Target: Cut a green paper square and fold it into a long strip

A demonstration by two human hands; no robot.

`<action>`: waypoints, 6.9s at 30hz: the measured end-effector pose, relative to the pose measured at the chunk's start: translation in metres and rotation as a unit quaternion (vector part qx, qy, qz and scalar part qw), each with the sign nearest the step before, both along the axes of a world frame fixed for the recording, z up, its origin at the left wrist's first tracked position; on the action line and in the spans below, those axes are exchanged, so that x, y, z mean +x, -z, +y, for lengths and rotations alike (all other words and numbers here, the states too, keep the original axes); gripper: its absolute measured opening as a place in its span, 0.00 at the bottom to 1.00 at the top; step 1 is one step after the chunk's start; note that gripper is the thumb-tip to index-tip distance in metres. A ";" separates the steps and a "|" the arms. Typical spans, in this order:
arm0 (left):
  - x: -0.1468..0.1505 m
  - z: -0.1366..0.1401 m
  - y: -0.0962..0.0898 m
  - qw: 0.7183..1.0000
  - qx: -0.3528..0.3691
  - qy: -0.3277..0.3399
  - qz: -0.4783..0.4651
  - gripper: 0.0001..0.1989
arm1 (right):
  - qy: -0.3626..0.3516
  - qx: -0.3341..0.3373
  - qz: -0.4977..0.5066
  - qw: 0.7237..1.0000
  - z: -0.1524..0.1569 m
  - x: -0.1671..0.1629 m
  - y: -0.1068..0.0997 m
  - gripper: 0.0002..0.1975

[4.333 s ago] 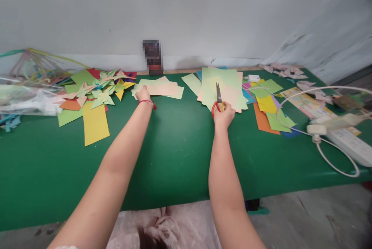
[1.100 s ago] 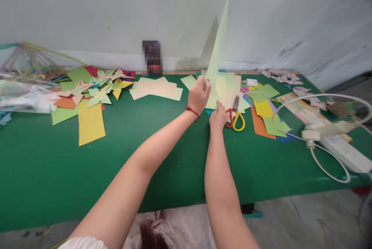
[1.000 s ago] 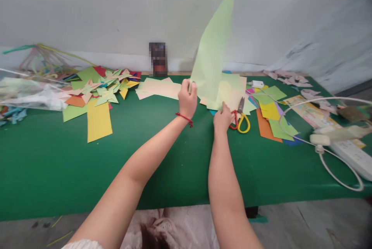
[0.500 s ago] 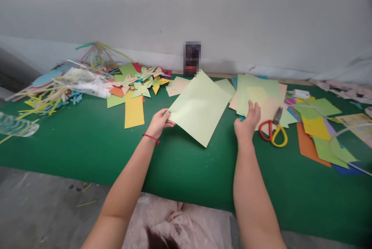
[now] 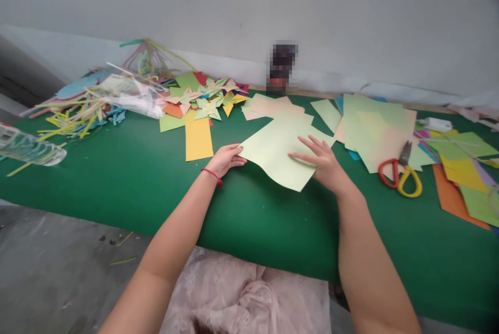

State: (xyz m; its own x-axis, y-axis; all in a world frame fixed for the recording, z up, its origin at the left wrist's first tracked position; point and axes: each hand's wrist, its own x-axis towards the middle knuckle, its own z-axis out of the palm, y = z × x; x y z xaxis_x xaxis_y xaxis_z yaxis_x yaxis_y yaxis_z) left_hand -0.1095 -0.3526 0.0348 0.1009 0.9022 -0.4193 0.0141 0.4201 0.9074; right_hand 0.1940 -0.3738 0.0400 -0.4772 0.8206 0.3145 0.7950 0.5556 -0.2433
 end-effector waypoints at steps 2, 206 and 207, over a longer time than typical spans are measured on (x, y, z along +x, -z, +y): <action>0.000 0.000 -0.001 1.000 0.018 -0.005 0.015 0.10 | -0.024 -0.017 0.013 0.999 0.000 -0.009 0.003 0.25; 0.037 -0.049 0.007 0.658 0.429 0.391 0.481 0.36 | 0.206 -0.283 0.043 0.936 0.052 -0.026 0.001 0.16; 0.035 -0.049 0.007 0.658 0.428 0.391 0.481 0.36 | 0.207 -0.283 0.042 0.935 0.052 -0.026 0.001 0.16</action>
State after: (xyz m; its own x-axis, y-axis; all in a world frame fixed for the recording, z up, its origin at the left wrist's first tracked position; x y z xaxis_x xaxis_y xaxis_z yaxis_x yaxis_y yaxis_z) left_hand -0.0741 -0.4020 0.0275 0.7331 0.6801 -0.0010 0.6635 -0.7149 0.2206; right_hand 0.1681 -0.3218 0.0390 -0.0742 0.9760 -0.2046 0.8784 -0.0332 -0.4768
